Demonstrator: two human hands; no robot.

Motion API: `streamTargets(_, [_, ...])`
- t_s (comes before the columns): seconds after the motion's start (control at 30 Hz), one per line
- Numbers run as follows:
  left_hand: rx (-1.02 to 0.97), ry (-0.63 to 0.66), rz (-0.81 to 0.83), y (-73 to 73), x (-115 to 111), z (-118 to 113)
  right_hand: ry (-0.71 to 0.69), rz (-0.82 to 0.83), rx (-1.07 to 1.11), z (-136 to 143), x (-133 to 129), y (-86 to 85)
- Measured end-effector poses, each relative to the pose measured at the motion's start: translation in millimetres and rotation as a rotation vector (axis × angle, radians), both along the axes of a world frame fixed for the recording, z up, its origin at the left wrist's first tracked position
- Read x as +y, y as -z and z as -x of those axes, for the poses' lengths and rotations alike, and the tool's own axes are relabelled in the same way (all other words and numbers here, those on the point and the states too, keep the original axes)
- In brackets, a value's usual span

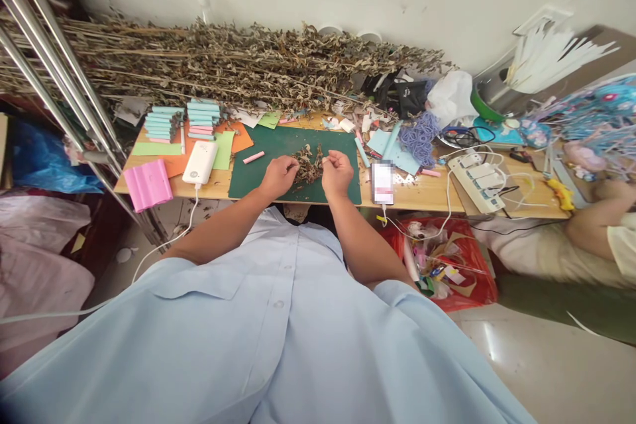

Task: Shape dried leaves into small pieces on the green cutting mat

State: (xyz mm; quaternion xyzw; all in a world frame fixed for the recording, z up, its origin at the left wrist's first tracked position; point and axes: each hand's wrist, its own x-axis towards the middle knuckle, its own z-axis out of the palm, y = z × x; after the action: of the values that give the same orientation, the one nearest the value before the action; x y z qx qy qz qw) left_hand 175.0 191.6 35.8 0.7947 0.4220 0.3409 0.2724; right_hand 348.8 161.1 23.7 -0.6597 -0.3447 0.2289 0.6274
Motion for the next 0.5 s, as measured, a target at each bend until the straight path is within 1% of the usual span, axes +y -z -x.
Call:
streamTargets(0.07, [-0.023,0.016,0.003,1.2,0.7,2.7,-0.074,0.003,-0.010,-5.9,-1.3,-0.8])
streamTargets(0.17, [-0.056,0.035,0.006,1.9,0.8,3.0,-0.188,0.027,-0.044,-6.3,-6.4,-1.7])
streamTargets(0.3, [-0.076,0.034,0.022,3.8,1.3,3.5,-0.269,0.062,-0.117,-1.6,-16.4,-5.8])
streamTargets(0.37, [-0.098,0.016,0.038,5.1,2.1,5.6,-0.310,0.075,-0.158,0.5,-26.5,-9.4])
streamTargets(0.43, [-0.121,0.000,0.060,5.7,2.6,8.3,-0.393,0.102,-0.215,2.8,-42.0,-12.3])
streamTargets(0.5, [-0.139,-0.001,0.073,5.3,2.3,10.7,-0.558,0.148,-0.303,5.5,-60.4,-13.4])
